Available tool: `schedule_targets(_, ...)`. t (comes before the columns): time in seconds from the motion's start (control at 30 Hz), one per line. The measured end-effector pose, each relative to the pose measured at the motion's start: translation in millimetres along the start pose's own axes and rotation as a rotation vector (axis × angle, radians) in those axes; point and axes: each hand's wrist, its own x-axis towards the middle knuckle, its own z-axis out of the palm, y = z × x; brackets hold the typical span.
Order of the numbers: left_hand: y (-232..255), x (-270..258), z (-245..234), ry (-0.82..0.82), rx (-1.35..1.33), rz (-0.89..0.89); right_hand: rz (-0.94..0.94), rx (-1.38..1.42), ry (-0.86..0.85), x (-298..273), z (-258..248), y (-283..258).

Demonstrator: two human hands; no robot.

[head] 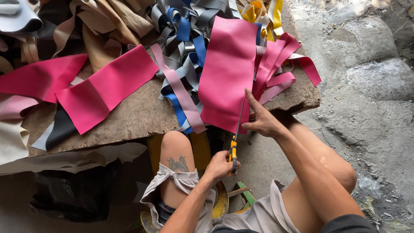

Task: The person cuts a large piece of pink fabric into long strips using scissors. They repeatedly fold the fabric and cut it into uniform strips, placing the cut pieces onto a pile of other fabric strips on the table.

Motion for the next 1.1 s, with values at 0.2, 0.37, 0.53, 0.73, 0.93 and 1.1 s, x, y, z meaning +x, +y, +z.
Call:
schedule_targets(0.2,-26,24,14,-0.04,-0.052,0.022,0.071,-0.04,0.009,-14,11,-19)
schedule_targets(0.37,-22,8,20,-0.038,-0.246,0.024,-0.033,-0.004,0.143,9,-14,49)
schedule_targets(0.53,-23,11,22,-0.057,-0.304,0.043,-0.114,0.054,0.272,6,-5,19)
schedule_targets(0.73,-12,24,0,-0.064,-0.306,0.044,-0.05,0.042,0.086,-7,10,-20)
schedule_targets(0.93,-17,20,3,-0.066,-0.173,0.027,0.004,0.039,0.032,-10,11,-18)
schedule_targets(1.1,-15,-1,9,-0.081,-0.206,-0.01,0.009,-0.017,0.226,5,-16,42)
